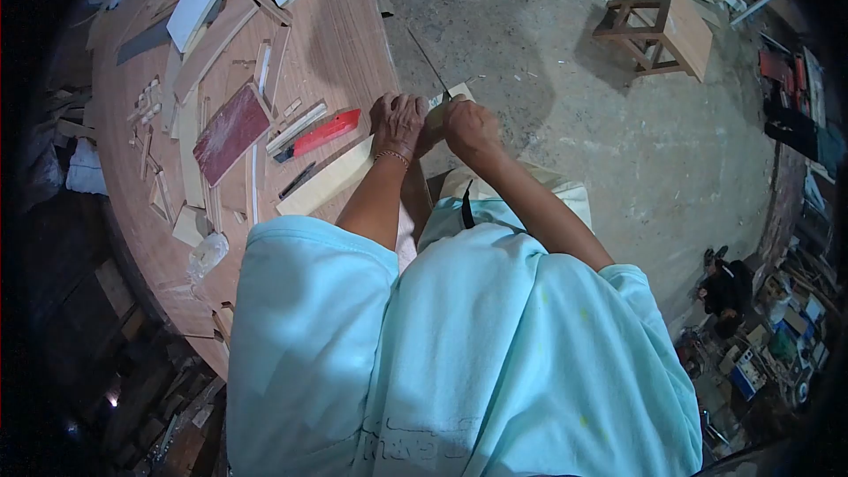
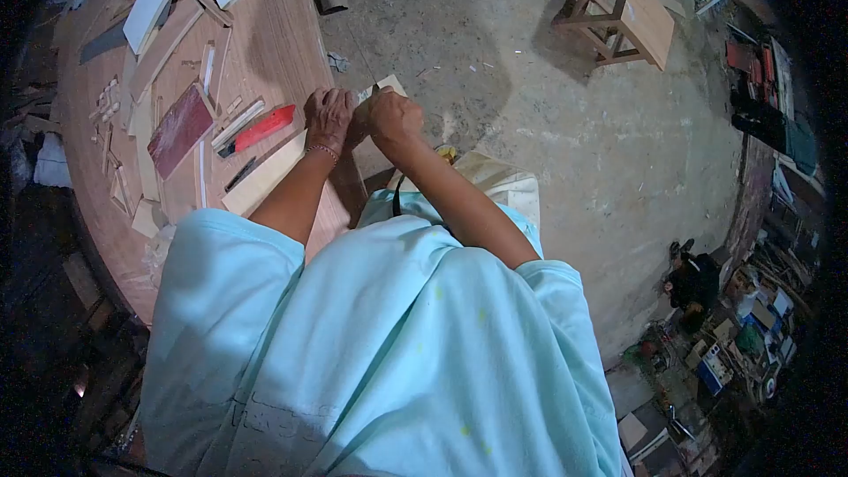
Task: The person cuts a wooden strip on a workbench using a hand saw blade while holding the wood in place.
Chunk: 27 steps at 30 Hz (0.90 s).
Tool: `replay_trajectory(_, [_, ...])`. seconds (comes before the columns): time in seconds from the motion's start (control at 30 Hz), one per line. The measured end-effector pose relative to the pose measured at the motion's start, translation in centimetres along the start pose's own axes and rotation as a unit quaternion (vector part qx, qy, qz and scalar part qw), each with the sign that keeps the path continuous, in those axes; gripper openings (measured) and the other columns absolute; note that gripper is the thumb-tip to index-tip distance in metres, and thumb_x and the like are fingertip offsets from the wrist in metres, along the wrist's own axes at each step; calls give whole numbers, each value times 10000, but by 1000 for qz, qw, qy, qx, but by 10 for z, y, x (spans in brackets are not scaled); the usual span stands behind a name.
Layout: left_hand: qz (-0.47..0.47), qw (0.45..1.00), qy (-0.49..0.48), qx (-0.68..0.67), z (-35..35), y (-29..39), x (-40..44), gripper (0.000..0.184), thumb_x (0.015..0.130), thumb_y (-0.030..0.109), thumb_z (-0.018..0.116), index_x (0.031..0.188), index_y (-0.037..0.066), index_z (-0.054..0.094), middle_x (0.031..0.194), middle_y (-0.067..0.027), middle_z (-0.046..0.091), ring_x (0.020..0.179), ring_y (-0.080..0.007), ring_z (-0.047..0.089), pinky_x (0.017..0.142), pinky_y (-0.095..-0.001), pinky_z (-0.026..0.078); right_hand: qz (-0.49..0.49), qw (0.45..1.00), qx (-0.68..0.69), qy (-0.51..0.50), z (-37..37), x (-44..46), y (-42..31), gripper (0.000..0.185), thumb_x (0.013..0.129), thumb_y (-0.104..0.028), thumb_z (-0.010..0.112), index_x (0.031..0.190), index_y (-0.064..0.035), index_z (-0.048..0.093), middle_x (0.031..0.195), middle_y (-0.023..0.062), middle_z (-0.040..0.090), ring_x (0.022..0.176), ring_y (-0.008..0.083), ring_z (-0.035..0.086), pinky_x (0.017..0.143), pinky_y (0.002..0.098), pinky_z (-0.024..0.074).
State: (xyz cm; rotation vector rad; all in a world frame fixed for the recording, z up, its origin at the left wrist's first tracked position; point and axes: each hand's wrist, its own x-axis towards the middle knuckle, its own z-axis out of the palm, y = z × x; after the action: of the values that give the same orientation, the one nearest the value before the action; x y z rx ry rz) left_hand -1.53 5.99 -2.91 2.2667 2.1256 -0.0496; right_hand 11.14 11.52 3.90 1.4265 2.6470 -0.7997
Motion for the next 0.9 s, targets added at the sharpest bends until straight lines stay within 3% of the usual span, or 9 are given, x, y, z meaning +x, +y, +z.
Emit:
replay_trajectory(0.1, [-8,1000,-11,10,-13,7,3,403,677,406,496,847,47,426,814,-101,487,879,-213,438,859,-381,233,72,997,-8,-30,-8,-20,-2,157,739,-128,387,760,9,460,658,210,551,638,315,566,535,409,446])
replay_trajectory(0.17, [-38,996,14,-85,-29,11,3,170,719,159,442,854,58,422,801,-78,492,869,-187,446,848,-363,258,111,992,-2,-56,-17,-30,-4,156,738,-130,392,757,10,458,657,216,548,642,321,563,543,417,443])
replay_trajectory(0.27, [-38,996,18,-80,-31,10,3,175,714,154,448,860,60,425,808,-79,495,874,-184,446,852,-362,256,119,990,-11,-70,-15,-31,-1,161,735,-134,398,750,13,464,653,211,546,639,324,559,541,421,442])
replay_trajectory(0.37, [-8,999,-5,31,5,1,1,410,673,406,502,862,52,423,821,-107,490,887,-214,437,865,-385,231,61,997,28,-30,-1,-3,0,170,740,-135,383,751,9,474,666,205,549,653,333,556,575,416,443])
replay_trajectory(0.5, [-4,999,-20,34,-3,3,3,400,673,400,503,861,57,421,825,-109,487,888,-213,435,863,-380,231,65,997,-21,-37,-1,-13,-2,147,724,-115,401,734,9,481,666,198,552,660,329,557,568,391,449])
replay_trajectory(0.57, [-52,995,4,-90,-35,11,4,158,695,150,467,826,72,430,814,-69,496,867,-175,441,858,-382,254,57,995,-54,-55,-13,-29,-3,141,717,-112,410,730,9,482,666,197,552,663,326,558,570,386,449])
replay_trajectory(0.67, [-47,995,10,-93,-32,11,4,146,701,149,456,826,77,430,816,-64,491,869,-172,440,858,-383,254,137,987,-25,-79,-22,-32,-6,139,702,-105,423,729,17,485,687,187,556,658,302,565,535,361,457])
replay_trajectory(0.77, [-4,999,-6,32,8,1,1,403,663,399,512,853,52,437,841,-86,483,903,-187,424,881,-399,214,21,1000,-12,-20,-1,0,2,146,704,-112,414,735,11,486,695,187,558,647,305,566,552,368,456])
replay_trajectory(0.9, [13,998,-10,63,11,3,1,400,669,400,505,856,51,444,855,-90,486,909,-185,425,877,-399,217,43,998,-4,-37,-1,-8,-1,156,720,-131,414,696,4,490,700,205,557,659,318,564,555,384,454])
